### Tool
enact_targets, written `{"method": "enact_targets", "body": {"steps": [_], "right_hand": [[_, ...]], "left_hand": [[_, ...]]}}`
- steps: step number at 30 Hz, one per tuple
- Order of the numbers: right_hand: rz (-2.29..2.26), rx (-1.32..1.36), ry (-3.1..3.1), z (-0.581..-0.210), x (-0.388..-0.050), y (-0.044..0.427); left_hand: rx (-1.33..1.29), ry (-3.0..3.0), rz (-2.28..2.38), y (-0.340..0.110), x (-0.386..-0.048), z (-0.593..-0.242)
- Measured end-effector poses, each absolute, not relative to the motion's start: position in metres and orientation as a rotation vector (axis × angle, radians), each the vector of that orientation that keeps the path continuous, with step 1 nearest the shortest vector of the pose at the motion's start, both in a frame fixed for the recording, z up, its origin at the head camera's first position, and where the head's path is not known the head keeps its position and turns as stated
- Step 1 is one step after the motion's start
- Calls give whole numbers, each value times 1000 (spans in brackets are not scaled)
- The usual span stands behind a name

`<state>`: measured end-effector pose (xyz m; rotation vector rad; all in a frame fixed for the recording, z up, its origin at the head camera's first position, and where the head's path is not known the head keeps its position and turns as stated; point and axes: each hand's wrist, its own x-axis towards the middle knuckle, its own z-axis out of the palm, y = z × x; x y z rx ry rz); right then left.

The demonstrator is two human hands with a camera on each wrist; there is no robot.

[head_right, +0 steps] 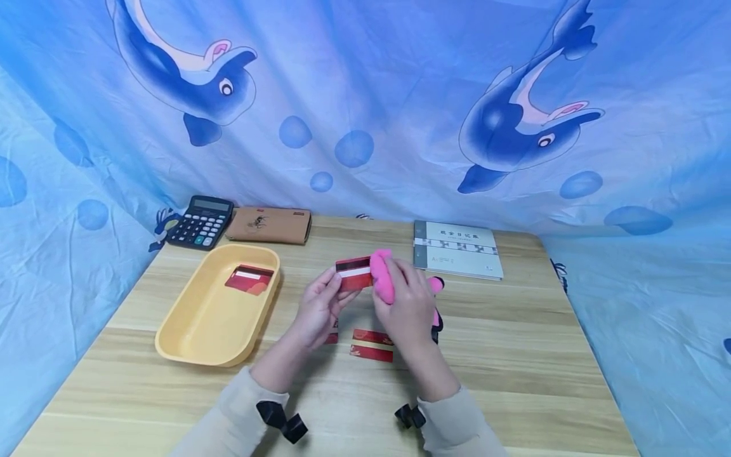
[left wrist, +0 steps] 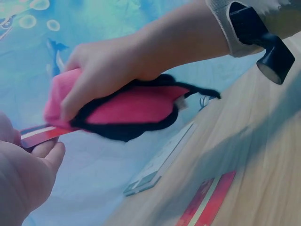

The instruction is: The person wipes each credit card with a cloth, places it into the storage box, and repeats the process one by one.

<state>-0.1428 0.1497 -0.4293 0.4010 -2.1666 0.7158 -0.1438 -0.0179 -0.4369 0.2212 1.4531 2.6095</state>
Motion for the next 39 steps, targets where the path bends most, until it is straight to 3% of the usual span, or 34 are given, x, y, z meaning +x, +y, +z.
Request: {"method": "enact_targets", "body": {"steps": [8,19,39], "right_hand": [[787,673,-2129,-427,-134,126],[756,420,-2148,-433,-147,153],[839,312,-2166,-448,-148,186]], "left_hand": [[256,1297,2622,-9,-139,-439],[134,1377,2639,-23,-141,-438],[-406,1472,2728,-42,-152,-443]]}}
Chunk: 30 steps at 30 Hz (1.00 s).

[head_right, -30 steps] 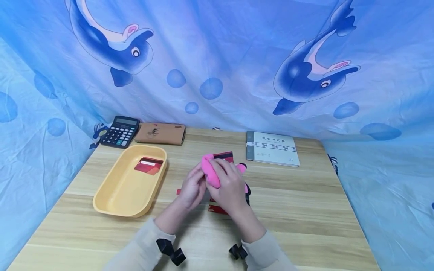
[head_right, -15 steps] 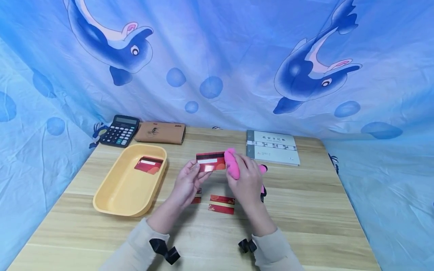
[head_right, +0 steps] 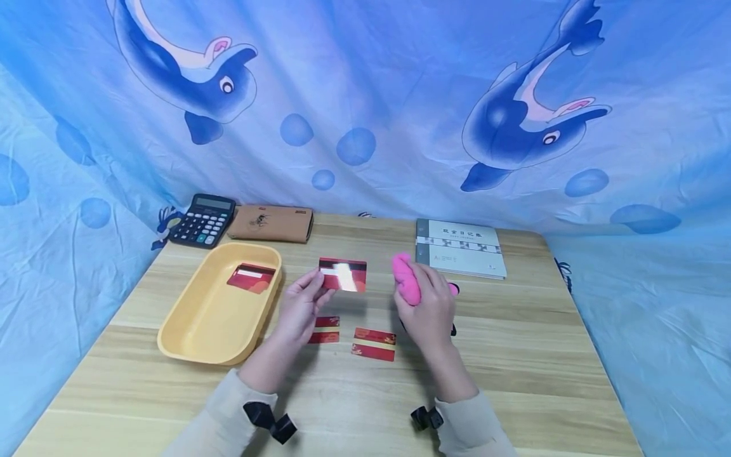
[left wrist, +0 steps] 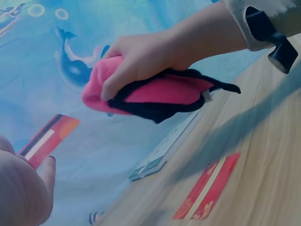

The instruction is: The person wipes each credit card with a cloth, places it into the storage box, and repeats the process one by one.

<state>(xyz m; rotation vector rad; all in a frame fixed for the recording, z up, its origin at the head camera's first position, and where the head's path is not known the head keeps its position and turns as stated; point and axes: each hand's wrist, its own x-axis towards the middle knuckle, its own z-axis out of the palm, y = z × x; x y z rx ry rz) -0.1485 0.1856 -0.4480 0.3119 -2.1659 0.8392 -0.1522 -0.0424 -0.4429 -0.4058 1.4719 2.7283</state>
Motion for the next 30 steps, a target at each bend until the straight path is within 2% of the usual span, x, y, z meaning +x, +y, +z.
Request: {"method": "enact_targets", "body": {"steps": [16,30], "right_hand": [[881,264,-2137,-454,-149,195],[891,237,-2143,-460,-148,200]], "left_hand": [[-408,1865,2672,-90,-155,-435],[-460,2056,2599,-155,-162,-429]]}}
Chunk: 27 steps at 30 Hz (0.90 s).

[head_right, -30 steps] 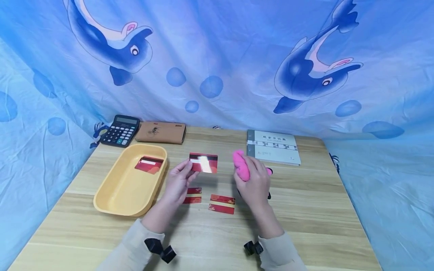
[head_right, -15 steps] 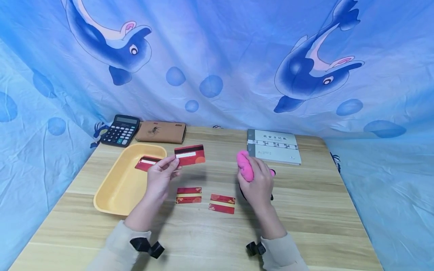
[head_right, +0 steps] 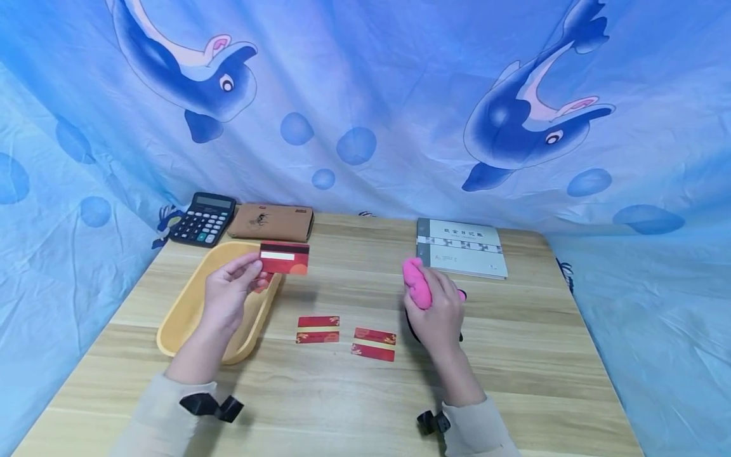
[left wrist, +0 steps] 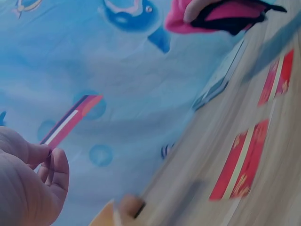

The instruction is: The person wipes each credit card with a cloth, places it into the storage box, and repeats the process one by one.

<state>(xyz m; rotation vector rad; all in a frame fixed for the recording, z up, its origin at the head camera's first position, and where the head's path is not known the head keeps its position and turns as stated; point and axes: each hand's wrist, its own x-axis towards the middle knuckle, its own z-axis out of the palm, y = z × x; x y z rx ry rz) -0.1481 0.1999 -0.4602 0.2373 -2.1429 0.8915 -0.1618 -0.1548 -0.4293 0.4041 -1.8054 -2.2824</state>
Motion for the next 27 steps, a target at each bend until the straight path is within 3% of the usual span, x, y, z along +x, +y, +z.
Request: {"method": "enact_targets", "body": {"steps": [15,27], "right_hand": [[914,234,-2173,-462,-145,203],[945,237,-2185,-466,-146,202]], "left_hand": [[658,-1793,-2157,-216,-171,-431],[551,-2074,-2007,-233,-182,-451]]}}
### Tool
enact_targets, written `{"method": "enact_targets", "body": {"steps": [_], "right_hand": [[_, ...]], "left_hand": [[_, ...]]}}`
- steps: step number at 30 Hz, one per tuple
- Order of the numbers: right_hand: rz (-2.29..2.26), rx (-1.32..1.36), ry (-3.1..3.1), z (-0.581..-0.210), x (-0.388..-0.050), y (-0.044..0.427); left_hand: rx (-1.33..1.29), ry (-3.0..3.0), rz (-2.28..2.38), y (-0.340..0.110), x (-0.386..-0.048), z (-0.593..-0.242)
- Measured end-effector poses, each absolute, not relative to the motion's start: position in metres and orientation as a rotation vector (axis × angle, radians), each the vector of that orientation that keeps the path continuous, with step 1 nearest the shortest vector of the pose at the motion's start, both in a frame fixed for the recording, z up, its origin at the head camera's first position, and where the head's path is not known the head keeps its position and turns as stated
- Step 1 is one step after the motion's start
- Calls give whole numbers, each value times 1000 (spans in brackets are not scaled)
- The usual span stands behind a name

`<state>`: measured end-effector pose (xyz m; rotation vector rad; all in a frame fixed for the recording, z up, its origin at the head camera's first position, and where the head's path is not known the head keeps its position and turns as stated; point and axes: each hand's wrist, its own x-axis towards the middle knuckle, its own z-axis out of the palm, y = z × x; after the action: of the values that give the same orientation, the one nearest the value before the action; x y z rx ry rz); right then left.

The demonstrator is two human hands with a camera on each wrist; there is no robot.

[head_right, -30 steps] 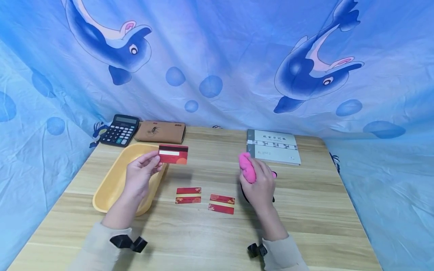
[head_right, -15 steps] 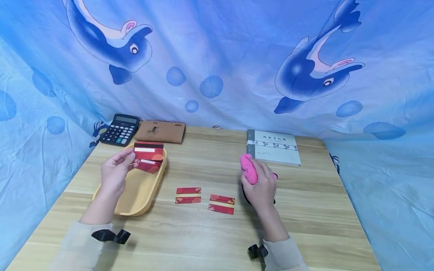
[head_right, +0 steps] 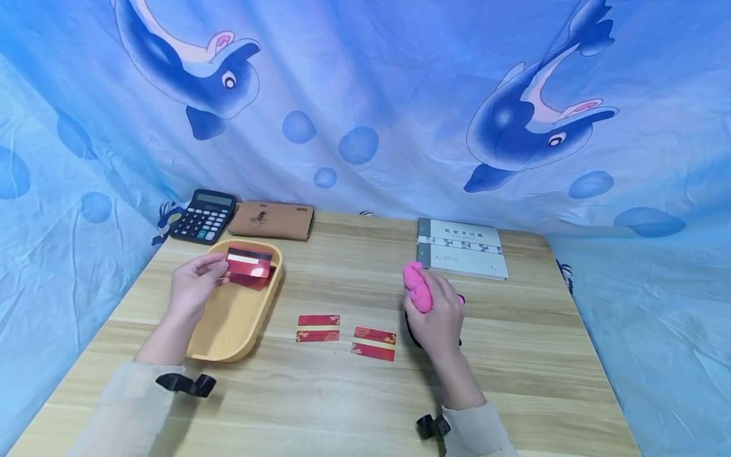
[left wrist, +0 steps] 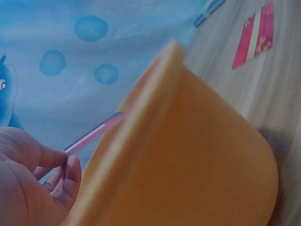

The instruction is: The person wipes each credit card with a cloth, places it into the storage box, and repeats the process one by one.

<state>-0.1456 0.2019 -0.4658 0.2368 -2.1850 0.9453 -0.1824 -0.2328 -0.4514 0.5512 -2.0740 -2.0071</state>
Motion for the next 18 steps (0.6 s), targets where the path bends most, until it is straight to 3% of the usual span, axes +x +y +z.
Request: {"method": "enact_targets", "body": {"steps": [18], "right_hand": [[985,247,-2201,-465,-145,202]], "left_hand": [[516,-2588,-1602,-240,-182,-466]]}}
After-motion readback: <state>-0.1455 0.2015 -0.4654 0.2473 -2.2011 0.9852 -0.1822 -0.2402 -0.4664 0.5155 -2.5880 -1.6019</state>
